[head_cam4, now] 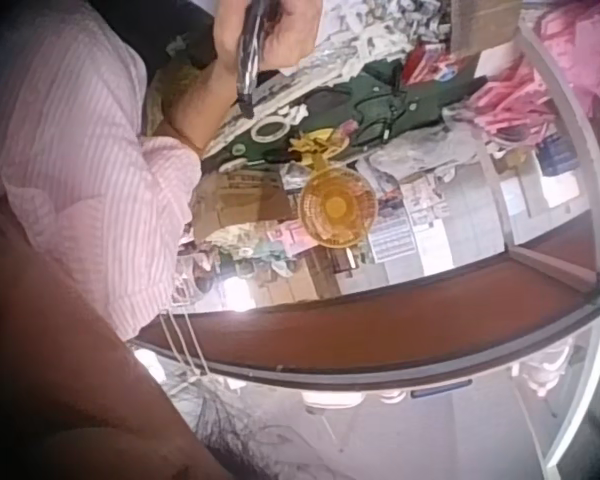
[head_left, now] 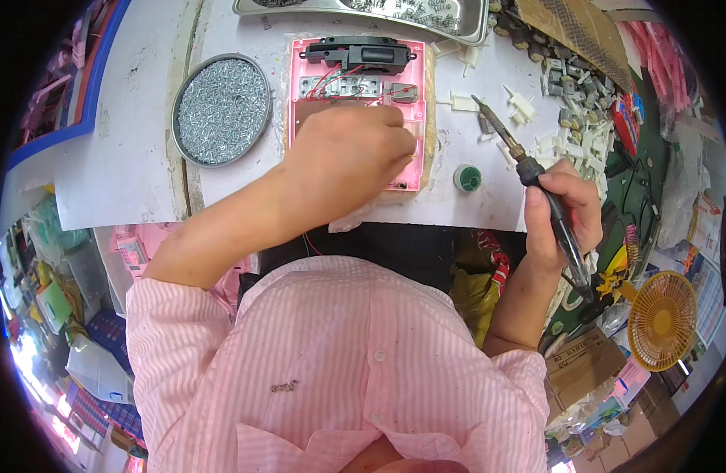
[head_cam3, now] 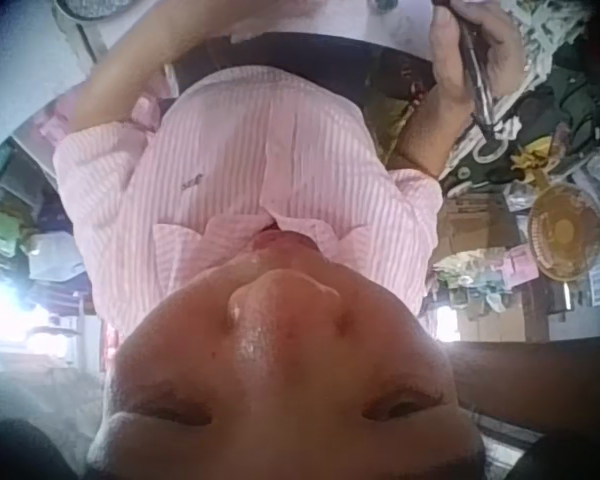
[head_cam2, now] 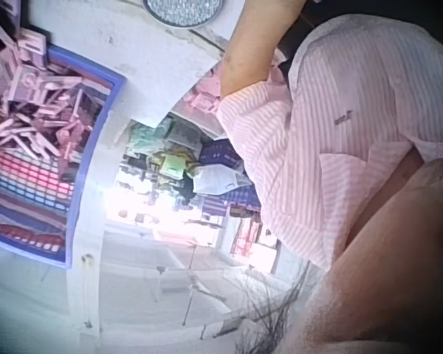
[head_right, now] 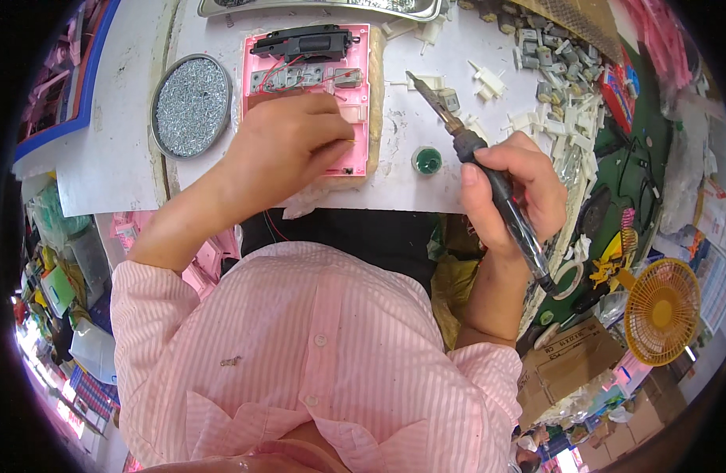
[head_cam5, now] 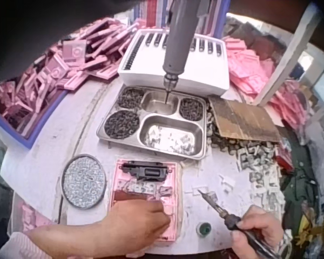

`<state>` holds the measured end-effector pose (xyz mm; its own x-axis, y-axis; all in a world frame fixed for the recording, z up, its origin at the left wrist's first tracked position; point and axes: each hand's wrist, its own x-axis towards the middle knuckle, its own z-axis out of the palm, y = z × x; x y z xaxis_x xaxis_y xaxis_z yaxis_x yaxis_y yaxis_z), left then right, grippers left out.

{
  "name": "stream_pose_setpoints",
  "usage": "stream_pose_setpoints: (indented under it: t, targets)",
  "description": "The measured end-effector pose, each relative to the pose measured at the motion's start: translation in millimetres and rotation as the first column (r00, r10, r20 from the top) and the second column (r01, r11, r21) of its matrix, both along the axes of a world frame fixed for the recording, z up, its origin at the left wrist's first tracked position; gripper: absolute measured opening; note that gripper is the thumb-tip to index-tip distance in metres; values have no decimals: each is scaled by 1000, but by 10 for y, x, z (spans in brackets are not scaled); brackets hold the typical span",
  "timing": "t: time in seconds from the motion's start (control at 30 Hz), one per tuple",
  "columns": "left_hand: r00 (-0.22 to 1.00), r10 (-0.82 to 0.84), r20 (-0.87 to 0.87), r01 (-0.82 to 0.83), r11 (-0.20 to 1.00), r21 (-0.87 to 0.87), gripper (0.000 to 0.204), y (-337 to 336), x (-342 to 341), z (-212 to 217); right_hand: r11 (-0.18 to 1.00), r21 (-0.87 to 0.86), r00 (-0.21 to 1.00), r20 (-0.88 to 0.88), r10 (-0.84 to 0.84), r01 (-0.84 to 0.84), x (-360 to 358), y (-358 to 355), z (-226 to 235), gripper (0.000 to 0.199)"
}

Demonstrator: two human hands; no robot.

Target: Assembling the internal components and casing of pink toy calculators.

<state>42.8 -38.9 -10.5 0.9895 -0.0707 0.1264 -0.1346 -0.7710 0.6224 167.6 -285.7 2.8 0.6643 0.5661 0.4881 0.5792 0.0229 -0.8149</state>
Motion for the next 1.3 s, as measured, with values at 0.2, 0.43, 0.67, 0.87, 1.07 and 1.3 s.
stream_pose_setpoints:
  t: [0.2, 0.43, 0.67, 0.87, 1.07, 1.3]
  targets:
    - [988, 64, -139, -118, 898, -424, 9, 171, -43, -37, 995, -96, 996, -89, -6, -3, -342, 614, -114, 44]
    - [918, 160, -363, -340, 789, -512, 9, 168, -59, 43, 994, -107, 987, -163, 16, -33, -419, 966, -248, 50]
    - [986, 139, -92, -166, 867, -469, 8, 143, -92, -69, 991, -131, 1000, 8, 13, -12, -361, 691, -248, 46]
    - [997, 56, 51, -48, 988, -150, 8, 122, -104, -93, 999, 16, 908, -415, 48, -46, -275, 100, -60, 20]
    - [999, -26, 26, 27, 998, -48, 9, 146, -64, -68, 978, -89, 932, -331, 149, -188, -337, 113, -100, 14]
    - [999, -34, 31, 35, 999, -18, 11, 149, -81, -75, 976, -47, 937, -295, 189, -212, -327, 180, -113, 14]
